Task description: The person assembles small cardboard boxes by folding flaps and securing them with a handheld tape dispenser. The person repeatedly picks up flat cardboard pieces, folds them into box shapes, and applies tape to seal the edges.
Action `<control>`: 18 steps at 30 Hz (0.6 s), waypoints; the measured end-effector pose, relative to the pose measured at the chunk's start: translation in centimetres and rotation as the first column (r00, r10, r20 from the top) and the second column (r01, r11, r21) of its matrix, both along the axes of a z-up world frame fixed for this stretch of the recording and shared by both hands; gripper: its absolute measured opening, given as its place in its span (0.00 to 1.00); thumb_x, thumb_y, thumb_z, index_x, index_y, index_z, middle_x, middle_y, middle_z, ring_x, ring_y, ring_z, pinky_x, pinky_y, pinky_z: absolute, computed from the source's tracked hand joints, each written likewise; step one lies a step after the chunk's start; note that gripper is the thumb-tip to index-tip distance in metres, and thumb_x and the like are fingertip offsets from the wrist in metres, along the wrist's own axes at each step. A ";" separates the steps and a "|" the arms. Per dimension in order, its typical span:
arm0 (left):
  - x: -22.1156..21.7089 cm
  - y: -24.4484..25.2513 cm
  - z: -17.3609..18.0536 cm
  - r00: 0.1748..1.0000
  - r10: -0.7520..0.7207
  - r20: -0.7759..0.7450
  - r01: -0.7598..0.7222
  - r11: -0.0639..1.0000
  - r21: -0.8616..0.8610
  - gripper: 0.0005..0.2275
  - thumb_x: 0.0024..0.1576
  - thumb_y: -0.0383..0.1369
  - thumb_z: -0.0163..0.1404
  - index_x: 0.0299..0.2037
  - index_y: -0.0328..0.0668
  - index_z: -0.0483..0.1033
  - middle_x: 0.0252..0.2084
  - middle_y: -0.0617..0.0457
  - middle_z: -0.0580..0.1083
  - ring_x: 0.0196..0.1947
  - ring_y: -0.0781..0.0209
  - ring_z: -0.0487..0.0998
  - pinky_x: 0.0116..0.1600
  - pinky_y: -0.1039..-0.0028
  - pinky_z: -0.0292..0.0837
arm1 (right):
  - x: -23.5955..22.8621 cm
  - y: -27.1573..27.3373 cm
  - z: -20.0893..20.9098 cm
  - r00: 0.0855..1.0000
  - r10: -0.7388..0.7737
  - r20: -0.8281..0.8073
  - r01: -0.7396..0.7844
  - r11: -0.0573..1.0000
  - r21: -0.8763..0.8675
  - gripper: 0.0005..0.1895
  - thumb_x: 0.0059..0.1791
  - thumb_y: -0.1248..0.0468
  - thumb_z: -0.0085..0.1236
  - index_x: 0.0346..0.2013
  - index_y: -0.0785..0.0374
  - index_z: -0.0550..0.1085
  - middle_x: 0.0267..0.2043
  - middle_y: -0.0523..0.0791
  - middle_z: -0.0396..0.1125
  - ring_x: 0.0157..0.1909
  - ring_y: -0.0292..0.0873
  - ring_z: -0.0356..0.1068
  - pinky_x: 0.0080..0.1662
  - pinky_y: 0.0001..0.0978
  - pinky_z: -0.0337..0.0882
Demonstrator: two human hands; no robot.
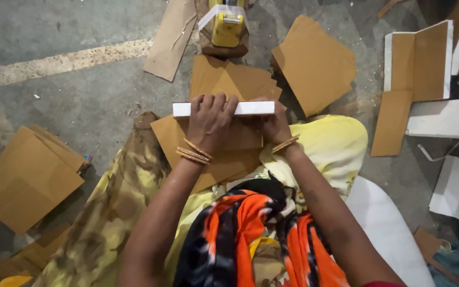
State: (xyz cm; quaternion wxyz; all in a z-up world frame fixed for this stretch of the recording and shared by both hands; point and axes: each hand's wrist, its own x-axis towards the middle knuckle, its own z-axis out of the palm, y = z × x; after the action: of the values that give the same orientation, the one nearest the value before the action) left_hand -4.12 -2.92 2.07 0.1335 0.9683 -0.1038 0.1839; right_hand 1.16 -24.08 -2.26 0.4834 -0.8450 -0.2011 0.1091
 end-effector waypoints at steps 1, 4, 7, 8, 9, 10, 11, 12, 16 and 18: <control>0.2 0.0 0.1 0.999 -0.011 -0.030 0.011 1.000 -0.019 0.11 0.58 0.33 0.48 0.51 0.46 0.73 0.43 0.51 0.71 0.45 0.53 0.73 0.57 0.60 0.63 | 0.6 0.1 -0.2 0.987 0.008 0.161 0.021 0.984 -0.180 0.17 0.48 0.57 0.66 0.45 0.64 0.79 0.43 0.49 0.76 0.48 0.46 0.74 0.50 0.35 0.74; 0.9 0.9 0.8 0.997 -0.018 -0.080 0.014 0.999 -0.049 0.13 0.56 0.31 0.48 0.51 0.48 0.73 0.42 0.51 0.72 0.46 0.52 0.73 0.58 0.58 0.63 | 1.8 -0.7 -0.8 0.998 -0.052 0.034 0.053 0.999 -0.012 0.17 0.54 0.54 0.58 0.44 0.67 0.78 0.39 0.49 0.77 0.45 0.44 0.79 0.48 0.34 0.76; 1.0 3.6 1.2 0.996 0.034 -0.088 -0.042 0.996 -0.082 0.15 0.51 0.29 0.51 0.49 0.49 0.73 0.43 0.52 0.73 0.47 0.52 0.75 0.61 0.54 0.63 | 3.4 -2.3 -2.0 0.995 -0.043 0.091 0.030 0.990 0.141 0.19 0.56 0.54 0.47 0.47 0.64 0.79 0.44 0.47 0.77 0.47 0.44 0.79 0.50 0.33 0.77; 0.9 5.0 1.3 0.994 0.042 -0.101 -0.055 0.990 -0.132 0.15 0.50 0.29 0.53 0.48 0.49 0.73 0.42 0.51 0.74 0.47 0.50 0.75 0.59 0.54 0.64 | 3.8 -2.9 -2.6 0.995 -0.051 0.083 0.041 0.992 0.119 0.17 0.56 0.55 0.49 0.47 0.64 0.78 0.43 0.47 0.77 0.46 0.43 0.79 0.50 0.33 0.77; 1.0 6.0 1.3 0.993 0.054 -0.105 -0.073 0.980 -0.183 0.15 0.49 0.29 0.54 0.48 0.48 0.73 0.42 0.49 0.75 0.46 0.48 0.75 0.58 0.54 0.65 | 4.8 -3.4 -3.0 0.995 -0.055 0.084 0.047 0.994 0.095 0.15 0.55 0.56 0.51 0.46 0.64 0.78 0.41 0.46 0.77 0.46 0.43 0.80 0.50 0.32 0.77; 1.1 6.4 1.2 0.987 0.034 -0.157 -0.077 0.956 -0.282 0.16 0.49 0.27 0.54 0.49 0.48 0.73 0.42 0.48 0.75 0.45 0.46 0.75 0.55 0.55 0.67 | 5.6 -3.9 -3.2 0.995 -0.058 0.086 0.052 0.996 0.071 0.14 0.55 0.57 0.54 0.46 0.64 0.78 0.40 0.46 0.78 0.45 0.42 0.80 0.50 0.31 0.78; 1.4 6.6 1.1 0.979 0.007 -0.202 -0.084 0.922 -0.378 0.17 0.50 0.25 0.53 0.50 0.48 0.73 0.41 0.47 0.75 0.44 0.44 0.75 0.52 0.55 0.68 | 6.5 -4.5 -3.1 1.000 0.022 -0.016 -0.021 0.997 0.073 0.14 0.52 0.59 0.56 0.47 0.65 0.77 0.43 0.48 0.77 0.47 0.43 0.78 0.51 0.32 0.76; 1.7 6.8 0.9 0.970 -0.025 -0.243 -0.095 0.878 -0.469 0.18 0.51 0.23 0.53 0.52 0.48 0.73 0.40 0.46 0.75 0.44 0.41 0.76 0.49 0.56 0.70 | 7.5 -5.0 -2.8 0.988 0.102 -0.118 -0.093 0.992 0.082 0.15 0.50 0.61 0.58 0.49 0.66 0.76 0.45 0.50 0.76 0.49 0.44 0.76 0.52 0.33 0.75; 1.8 6.9 0.0 0.978 -0.032 -0.207 -0.066 0.890 -0.450 0.18 0.49 0.21 0.51 0.50 0.48 0.72 0.39 0.46 0.76 0.40 0.41 0.77 0.46 0.54 0.72 | 13.0 -6.1 0.8 0.929 0.269 -0.253 -0.337 0.898 -0.283 0.18 0.50 0.64 0.55 0.54 0.63 0.78 0.50 0.47 0.77 0.51 0.41 0.74 0.53 0.33 0.72; 1.8 7.0 -0.2 0.980 -0.012 -0.198 -0.080 0.891 -0.446 0.18 0.51 0.20 0.49 0.51 0.49 0.73 0.44 0.47 0.77 0.42 0.41 0.78 0.46 0.54 0.73 | 15.9 -4.6 3.1 0.986 0.086 -0.146 -0.162 0.741 -0.652 0.23 0.49 0.72 0.49 0.58 0.58 0.78 0.53 0.47 0.75 0.51 0.43 0.73 0.54 0.37 0.71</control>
State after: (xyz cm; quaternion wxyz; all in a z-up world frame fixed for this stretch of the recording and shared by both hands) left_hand -2.33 4.04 1.88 0.3613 0.9256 -0.0276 0.1094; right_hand 17.11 -28.73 0.85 0.1545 -0.9389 -0.1793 0.2498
